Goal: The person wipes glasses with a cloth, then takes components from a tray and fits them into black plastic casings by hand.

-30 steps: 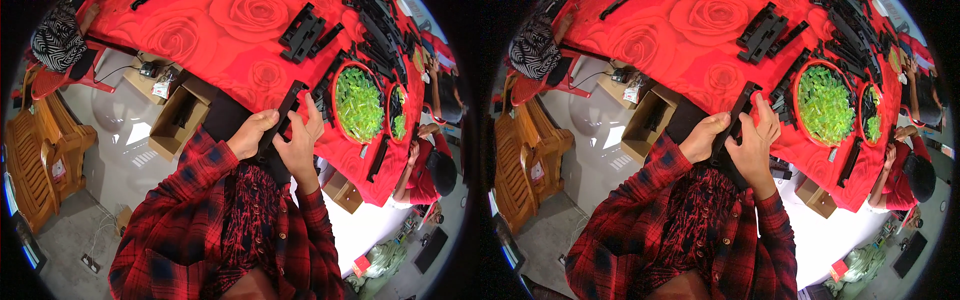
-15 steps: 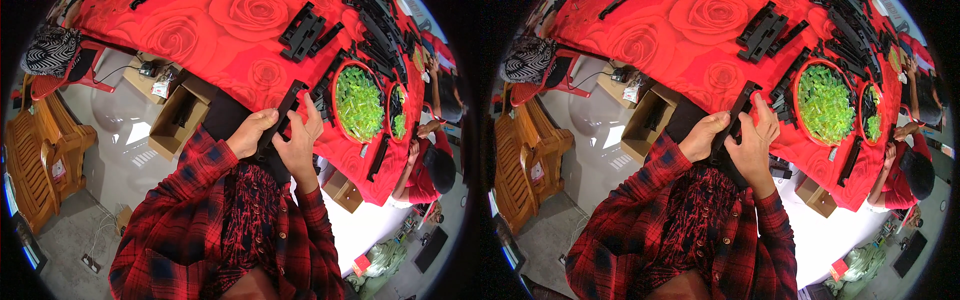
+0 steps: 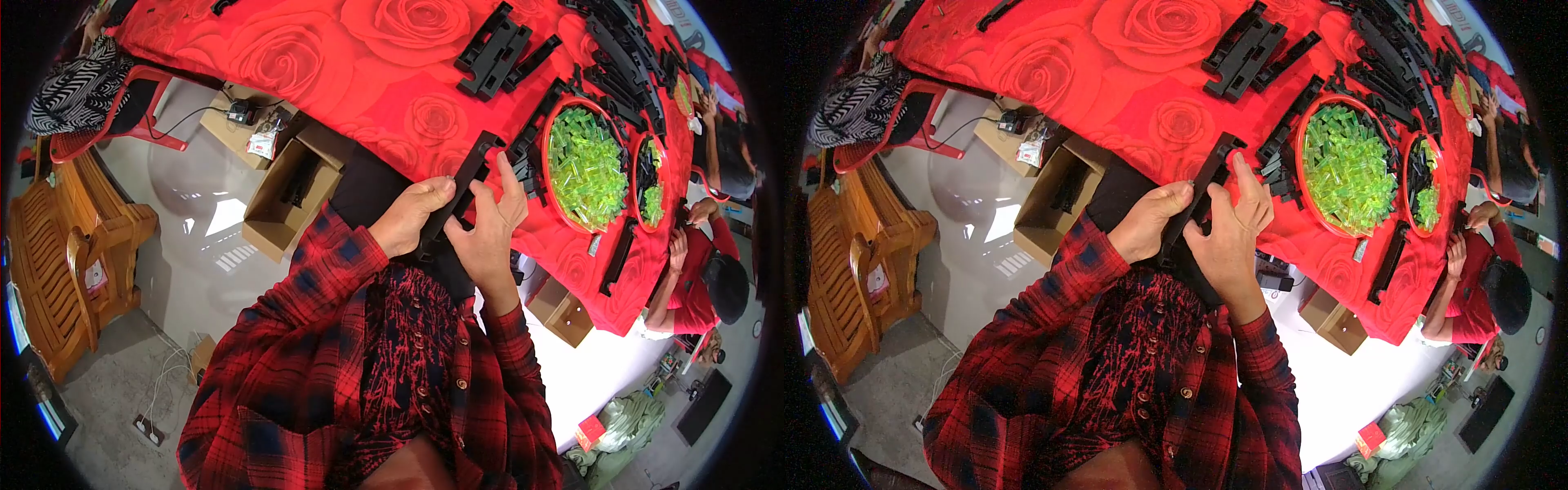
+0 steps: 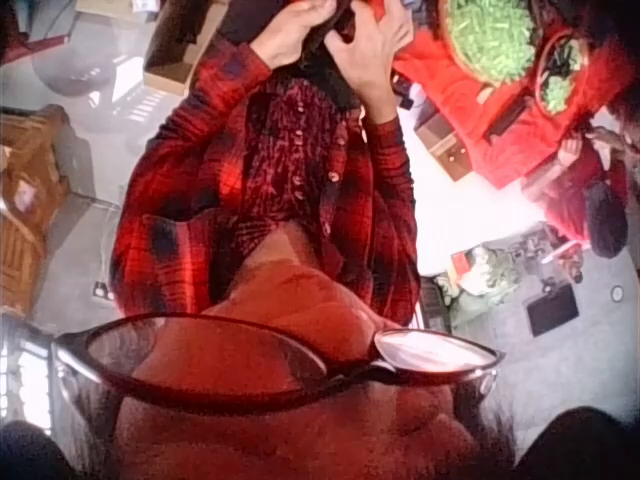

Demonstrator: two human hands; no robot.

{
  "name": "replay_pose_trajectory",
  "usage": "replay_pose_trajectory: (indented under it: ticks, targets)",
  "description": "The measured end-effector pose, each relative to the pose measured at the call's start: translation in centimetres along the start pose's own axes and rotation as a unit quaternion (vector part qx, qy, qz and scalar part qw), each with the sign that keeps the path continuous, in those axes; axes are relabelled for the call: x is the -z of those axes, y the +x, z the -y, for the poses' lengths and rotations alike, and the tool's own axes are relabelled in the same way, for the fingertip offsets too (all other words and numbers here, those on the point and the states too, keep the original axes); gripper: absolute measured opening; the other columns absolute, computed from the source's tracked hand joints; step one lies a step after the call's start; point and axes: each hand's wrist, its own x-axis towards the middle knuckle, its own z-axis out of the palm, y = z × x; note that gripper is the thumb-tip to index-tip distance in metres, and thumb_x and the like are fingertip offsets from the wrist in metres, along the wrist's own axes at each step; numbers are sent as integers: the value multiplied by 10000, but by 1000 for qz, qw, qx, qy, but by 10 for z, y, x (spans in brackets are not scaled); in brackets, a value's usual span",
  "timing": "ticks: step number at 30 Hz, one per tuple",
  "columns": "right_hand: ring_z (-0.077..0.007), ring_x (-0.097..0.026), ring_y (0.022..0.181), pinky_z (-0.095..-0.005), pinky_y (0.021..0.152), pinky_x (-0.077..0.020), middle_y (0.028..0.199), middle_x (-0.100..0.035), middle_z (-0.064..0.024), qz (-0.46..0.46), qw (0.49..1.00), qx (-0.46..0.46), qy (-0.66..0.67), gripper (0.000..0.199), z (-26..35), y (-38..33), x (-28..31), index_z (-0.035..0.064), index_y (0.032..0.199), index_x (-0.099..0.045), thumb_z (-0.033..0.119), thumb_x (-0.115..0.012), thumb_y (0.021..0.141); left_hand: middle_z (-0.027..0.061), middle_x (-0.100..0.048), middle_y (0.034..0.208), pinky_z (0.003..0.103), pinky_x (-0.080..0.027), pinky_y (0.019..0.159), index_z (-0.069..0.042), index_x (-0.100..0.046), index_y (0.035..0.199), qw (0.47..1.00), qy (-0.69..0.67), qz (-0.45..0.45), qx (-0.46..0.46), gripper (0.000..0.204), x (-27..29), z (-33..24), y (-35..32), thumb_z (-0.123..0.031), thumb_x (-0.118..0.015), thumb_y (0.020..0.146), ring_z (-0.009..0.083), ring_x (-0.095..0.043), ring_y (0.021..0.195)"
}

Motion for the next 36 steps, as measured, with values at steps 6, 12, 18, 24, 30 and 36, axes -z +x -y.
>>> replay_pose_trajectory:
  ticks: [6,12,18,24,30,36]
  targets:
    - [-400,-307,1366,-567,1128,-177,1515,-325,-198,40,999,9,-6,449,0,2,7,25,1130,-584,104,-717,709,-4,-636,1014,240,-498,796,-49,-613,1139,1000,-18,8,10,267,-1,-1,0,-274,-511,1040,83,-595,902]
    - [-372,-406,1326,-472,1124,-278,1478,-378,-221,54,986,-16,156,494,0,3,25,17,1281,-568,76,-660,799,98,-657,914,339,-543,650,-39,-584,1168,997,-65,-5,51,432,9,-19,-3,-419,-417,1047,191,-640,718]
    - [-279,-503,1209,-388,1043,-384,1273,-544,-152,-76,973,-80,204,266,0,5,31,22,1146,-654,19,-597,887,132,-662,956,303,-512,597,-44,-554,1251,992,-98,49,70,475,16,-27,-5,-420,-332,1066,194,-620,683]
    - [-264,-516,1182,-377,1021,-396,1227,-566,-151,-81,965,-97,228,231,2,2,29,23,1114,-670,13,-588,899,143,-693,996,292,-516,635,-36,-568,1268,994,-47,45,83,472,5,-31,-9,-399,-342,1069,181,-639,733]
    - [-316,-511,1172,-399,1007,-394,1293,-519,-189,-81,983,-28,160,248,14,3,22,33,1099,-670,12,-638,854,113,-697,994,286,-503,645,-50,-590,1232,996,-48,35,66,448,1,-29,-9,-401,-367,1064,162,-641,752]
    - [-407,-342,1306,-525,1072,-242,1467,-356,-209,15,998,30,-57,549,26,9,15,34,1240,-566,144,-733,729,50,-643,1155,296,-491,900,-51,-576,1262,998,-25,-35,44,359,-8,-25,-11,-294,-399,1066,143,-611,1013]
